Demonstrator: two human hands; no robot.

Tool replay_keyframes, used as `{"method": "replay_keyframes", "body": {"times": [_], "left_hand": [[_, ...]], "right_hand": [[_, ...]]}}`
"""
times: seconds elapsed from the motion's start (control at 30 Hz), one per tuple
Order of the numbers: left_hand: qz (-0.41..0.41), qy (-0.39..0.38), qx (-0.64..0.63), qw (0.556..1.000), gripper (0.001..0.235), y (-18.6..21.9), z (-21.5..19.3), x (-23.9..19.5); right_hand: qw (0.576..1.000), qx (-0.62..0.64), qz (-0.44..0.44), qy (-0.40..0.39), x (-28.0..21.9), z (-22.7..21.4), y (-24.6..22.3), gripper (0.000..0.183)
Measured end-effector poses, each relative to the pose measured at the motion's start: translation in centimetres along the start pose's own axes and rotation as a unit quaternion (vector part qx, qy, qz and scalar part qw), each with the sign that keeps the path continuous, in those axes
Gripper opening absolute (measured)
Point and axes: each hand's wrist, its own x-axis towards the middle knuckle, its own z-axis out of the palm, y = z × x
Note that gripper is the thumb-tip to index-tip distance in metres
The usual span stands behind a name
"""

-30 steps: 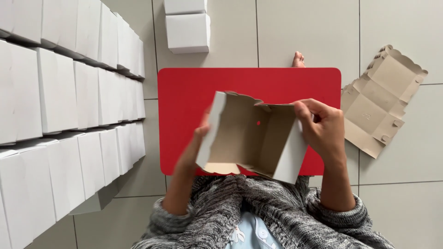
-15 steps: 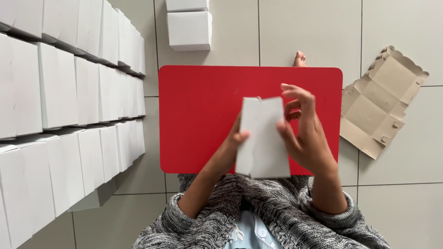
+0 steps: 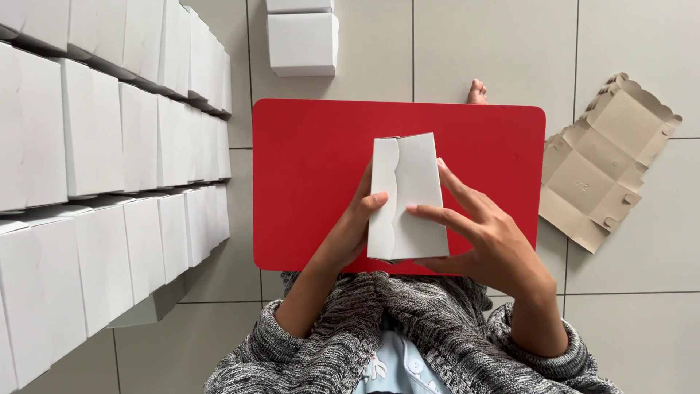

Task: The person assembles flat cardboard sheets into white rectangular boxes by folding and interlocking the tabs. They place each completed box on the floor next to a stack of finished units.

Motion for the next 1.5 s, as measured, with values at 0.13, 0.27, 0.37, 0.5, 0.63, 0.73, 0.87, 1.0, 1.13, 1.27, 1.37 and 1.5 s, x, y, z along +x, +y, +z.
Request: {"method": "replay_keyframes", "body": {"times": [0.13,0.27,0.37,0.5,0.63,0.73,0.87,1.0,1.13,1.27,1.37,1.5], "left_hand": [[0.01,0.032,0.071,0.997,0.074,-0.2,0.0,-0.1],[0.045,0.082,0.146,0.985,0.084,-2.4,-1.1,0.5],[0.109,0.115,0.276,0.948,0.1,-2.1,-0.8,0.3],[0.164,0.166,0.604,0.762,0.102,-1.7,0.2,0.4],[0.156,0.126,0.682,0.704,0.092,-2.0,-0.4,0.4],[0.123,0.122,0.754,0.634,0.105,-2.9,-2.7,0.5],[0.164,0.176,0.718,0.653,0.095,-4.0,-6.0,0.2],[0.201,0.167,0.649,0.714,0.07,-4.7,-8.0,-0.4],[0.167,0.168,0.591,0.771,0.069,-3.0,-7.8,0.7],[0.158,0.193,0.554,0.794,0.08,-1.3,-8.9,4.5],[0.17,0.223,0.557,0.782,0.083,-0.6,-11.3,9.8],[0.223,0.237,0.559,0.763,0.074,2.3,-13.2,17.6]], "right_hand": [[0.999,-0.034,-0.023,0.023,0.0,0.9,-0.2,0.077],[0.996,0.086,0.002,0.025,0.4,1.7,-0.4,0.102],[0.958,0.255,0.071,0.107,1.0,3.7,1.0,0.113],[0.88,0.421,0.158,0.151,1.4,7.3,4.8,0.124],[0.859,0.44,0.213,0.153,1.5,9.7,8.3,0.086],[0.857,0.392,0.288,0.172,2.3,9.5,7.5,0.065],[0.919,0.199,0.287,0.183,2.2,10.0,8.2,0.041],[0.944,0.128,0.265,0.146,2.1,10.9,8.8,0.033],[0.932,0.159,0.285,0.155,3.6,11.2,8.6,0.03],[0.948,0.12,0.241,0.172,6.7,10.5,11.0,0.03],[0.957,0.091,0.199,0.189,9.5,10.5,15.5,0.027],[0.954,0.03,0.255,0.158,15.4,8.8,20.7,0.035]]}}
